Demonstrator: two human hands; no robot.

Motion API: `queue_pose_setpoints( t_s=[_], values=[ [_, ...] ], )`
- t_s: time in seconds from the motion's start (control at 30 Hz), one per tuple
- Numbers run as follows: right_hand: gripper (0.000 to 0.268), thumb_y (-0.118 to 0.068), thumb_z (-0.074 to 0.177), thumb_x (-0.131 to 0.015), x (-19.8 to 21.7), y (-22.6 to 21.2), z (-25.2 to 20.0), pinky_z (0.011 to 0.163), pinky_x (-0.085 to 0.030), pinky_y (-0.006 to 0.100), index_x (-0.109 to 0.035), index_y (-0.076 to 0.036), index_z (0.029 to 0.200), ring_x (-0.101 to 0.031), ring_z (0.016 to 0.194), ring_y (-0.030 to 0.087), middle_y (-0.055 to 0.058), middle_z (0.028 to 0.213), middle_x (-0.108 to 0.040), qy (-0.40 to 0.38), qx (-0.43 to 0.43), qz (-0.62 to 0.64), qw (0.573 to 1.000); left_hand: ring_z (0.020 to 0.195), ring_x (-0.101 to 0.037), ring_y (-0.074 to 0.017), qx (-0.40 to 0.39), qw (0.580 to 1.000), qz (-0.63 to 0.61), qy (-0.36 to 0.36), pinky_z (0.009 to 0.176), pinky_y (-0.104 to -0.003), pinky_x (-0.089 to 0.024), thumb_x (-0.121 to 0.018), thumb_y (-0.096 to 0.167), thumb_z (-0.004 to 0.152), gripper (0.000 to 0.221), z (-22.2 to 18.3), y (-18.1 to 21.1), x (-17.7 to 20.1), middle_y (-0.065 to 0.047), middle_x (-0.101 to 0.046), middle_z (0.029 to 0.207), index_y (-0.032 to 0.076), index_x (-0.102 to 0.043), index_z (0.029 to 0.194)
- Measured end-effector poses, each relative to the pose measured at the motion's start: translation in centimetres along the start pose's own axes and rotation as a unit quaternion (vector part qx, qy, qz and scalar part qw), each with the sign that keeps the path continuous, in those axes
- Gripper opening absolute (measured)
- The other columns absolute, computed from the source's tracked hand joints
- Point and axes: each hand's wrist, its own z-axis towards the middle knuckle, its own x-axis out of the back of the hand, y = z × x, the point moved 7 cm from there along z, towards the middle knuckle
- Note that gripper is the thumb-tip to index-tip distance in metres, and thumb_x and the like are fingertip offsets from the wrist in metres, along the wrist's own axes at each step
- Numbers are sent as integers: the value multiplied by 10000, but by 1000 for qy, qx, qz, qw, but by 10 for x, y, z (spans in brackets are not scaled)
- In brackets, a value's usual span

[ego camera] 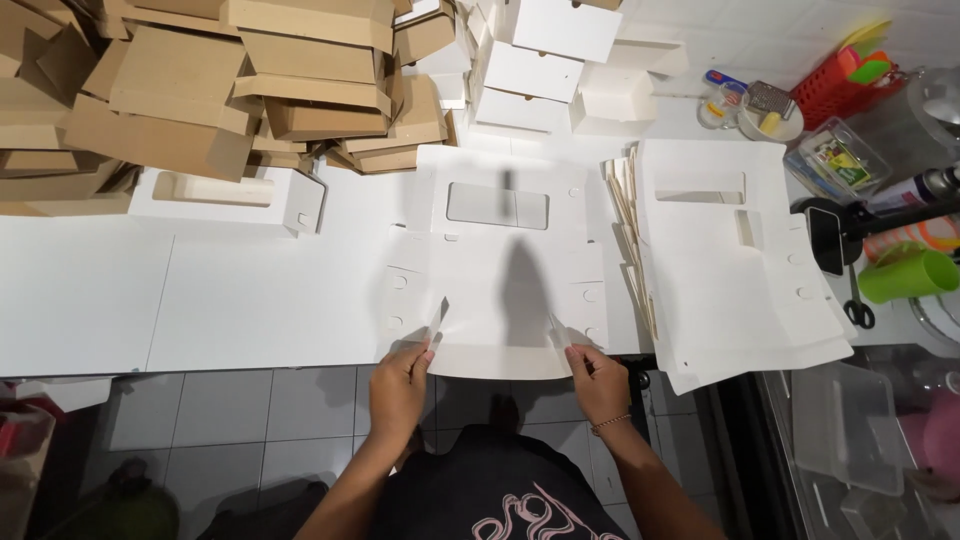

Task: Folding flat cardboard templates into 3D boxes and stacking them on a work surface.

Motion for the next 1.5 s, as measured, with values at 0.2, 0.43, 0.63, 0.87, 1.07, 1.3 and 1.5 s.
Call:
queue_pose_setpoints(
  t_s=[0.2,0.43,0.63,0.87,1.07,1.3,1.5],
  values=[
    [428,-611,948,-620,1,-8,43,1057,-471,425,-841,-245,941,-671,1130,291,71,1110,-730,-35,23,-46,998,1035,-671,-258,141,988,69,10,932,-389,-525,-699,310,973,216,24,12,-6,-58,-778,926,144,-828,1024],
    [325,-480,841,-723,5,13,64,1147,-376,492,-872,-219,964,-406,1449,320,160,1547,-451,-55,-117,75,989,1489,-362,-228,285,955,-10,88,1138,-428,-374,-715,429,867,257,29,-35,-27,-181,-411,1569,231,-850,957],
    [300,-413,861,-731,11,-3,64,745,-533,378,-813,-139,949,-651,876,228,32,1013,-729,-22,17,71,997,966,-672,-166,290,949,-19,125,846,-355,-532,-654,194,903,95,33,19,-16,-15,-718,1012,165,-625,988],
    [496,-207,895,-642,19,-15,88,587,-541,387,-482,-133,1359,-707,678,228,10,796,-740,-94,29,62,993,715,-601,-150,332,942,37,-34,754,-318,-511,-623,398,935,376,62,18,-25,8,-616,754,156,-681,1216],
    [1167,-101,777,-733,52,-51,100,711,-619,325,21,-300,1646,-630,758,238,83,1269,-564,-296,-198,179,917,1187,-476,-194,406,904,-127,52,967,-372,-447,-727,339,839,600,68,7,-28,-55,-469,1383,166,-214,1098],
    [1249,-222,687,-824,48,-41,109,1049,-466,363,-28,-289,1648,-569,1228,291,-2,1587,-309,-334,-238,203,889,1500,-327,-117,418,892,-163,-56,1208,-328,-297,-664,397,813,908,79,9,-28,59,-386,1569,151,-272,1595],
    [1054,-81,706,-793,22,-36,120,803,-535,251,-193,-226,1560,-631,787,151,55,1635,-312,-309,-56,323,893,1583,-181,-168,303,922,-211,-120,1256,-350,-229,-571,284,917,816,92,-12,-43,1,-204,1714,205,-169,1623]
  ],
)
